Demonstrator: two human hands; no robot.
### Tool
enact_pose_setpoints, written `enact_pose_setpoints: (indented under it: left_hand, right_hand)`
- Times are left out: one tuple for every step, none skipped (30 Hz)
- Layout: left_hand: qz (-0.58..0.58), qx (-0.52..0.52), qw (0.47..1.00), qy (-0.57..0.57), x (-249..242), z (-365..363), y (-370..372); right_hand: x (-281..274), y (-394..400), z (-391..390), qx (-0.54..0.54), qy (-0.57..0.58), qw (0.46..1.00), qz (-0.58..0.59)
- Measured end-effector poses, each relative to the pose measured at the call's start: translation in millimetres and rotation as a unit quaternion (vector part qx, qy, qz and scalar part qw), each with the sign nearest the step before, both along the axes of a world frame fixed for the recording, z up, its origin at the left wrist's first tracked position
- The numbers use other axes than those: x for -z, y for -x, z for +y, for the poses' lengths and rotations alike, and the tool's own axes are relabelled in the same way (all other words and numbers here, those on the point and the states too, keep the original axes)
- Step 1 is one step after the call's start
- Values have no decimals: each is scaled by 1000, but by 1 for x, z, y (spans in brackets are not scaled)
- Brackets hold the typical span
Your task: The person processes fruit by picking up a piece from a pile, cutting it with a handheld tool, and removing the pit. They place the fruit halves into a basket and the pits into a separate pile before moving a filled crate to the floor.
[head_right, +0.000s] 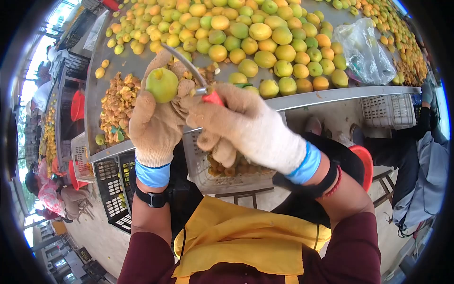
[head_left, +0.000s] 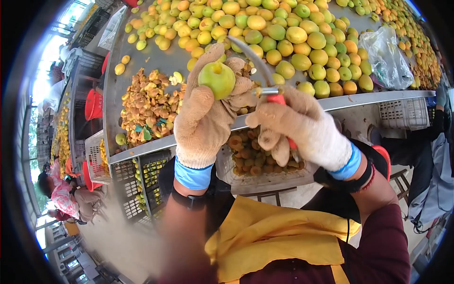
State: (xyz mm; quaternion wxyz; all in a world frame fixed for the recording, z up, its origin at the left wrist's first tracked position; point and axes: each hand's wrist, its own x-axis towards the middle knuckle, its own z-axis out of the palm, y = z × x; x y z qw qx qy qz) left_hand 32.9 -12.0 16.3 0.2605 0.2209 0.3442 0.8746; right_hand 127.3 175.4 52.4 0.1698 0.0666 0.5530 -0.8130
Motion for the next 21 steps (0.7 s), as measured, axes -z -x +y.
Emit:
enact_pose_setpoints:
  left_hand:
    - [2, -1, 1000, 1, 2, 1, -1]
    - [-7, -20, 1000, 3, 3, 4, -3]
    - [-16, -39, 999, 4, 3, 6, -5]
    - [-25, -39, 999, 16, 0, 7, -7]
    - [-24, -38, 999, 15, -1, 9, -8]
    - [-25, -34, 999, 15, -2, 11, -9]
    - [-25, -30, 999, 16, -2, 12, -10]
    - [-25, -31, 999, 16, -3, 13, -12]
    - [-28, -37, 999, 25, -3, 14, -13]
    - [-30, -44, 998, 35, -3, 14, -14]
    - [-31, -45, 998, 35, -3, 14, -13]
    - [-6, -39, 998, 43, -2, 12, -12]
    - [19, -33, 998, 50, -1, 12, -11]
    - [19, -33, 998, 50, -3, 12, -13]
    - [26, -46, 996, 69, -6, 12, -17]
    - [35, -59, 994, 88, -10, 14, -21]
    - [34, -58, 994, 88, -13, 17, -25]
    - [16, -73, 995, 68, -14, 23, -31]
    - [-4, -89, 995, 49, -14, 27, -37]
    - [-14, -118, 992, 50, -14, 30, -40]
    - [-15, -116, 992, 51, -14, 29, -38]
  right_hand:
    - [0, -3, -2, -1, -27, 1000, -12]
    - [-1, -6, -8, 13, -39, 999, -9]
    - [1, -7, -11, 13, -40, 999, -18]
    - [5, -8, -15, 34, -27, 999, -10]
    - [9, -8, -19, 55, -14, 998, -3]
    - [11, -8, -21, 56, -15, 998, -3]
    - [12, -8, -23, 55, -17, 998, 6]
    - [13, -8, -24, 53, -19, 998, 15]
    - [12, -8, -23, 53, -20, 998, 15]
    - [11, -7, -20, 26, -16, 1000, 7]
    - [10, -6, -18, -1, -11, 1000, 0]
    - [6, -7, -14, -1, -10, 1000, 0]
    - [1, -8, -10, -46, 3, 998, -38]
    - [-2, -8, -8, -91, 17, 993, -76]
    - [0, -10, -10, -90, 18, 993, -77]
    - [3, -14, -15, -64, 20, 997, -45]
    - [8, -17, -21, -36, 22, 999, -14]
    - [16, -17, -31, -2, 47, 999, 13]
    - [19, -17, -32, -2, 48, 999, 10]
    - [19, -13, -33, -7, 31, 999, 7]
    - [19, -10, -33, -10, 14, 1000, 4]
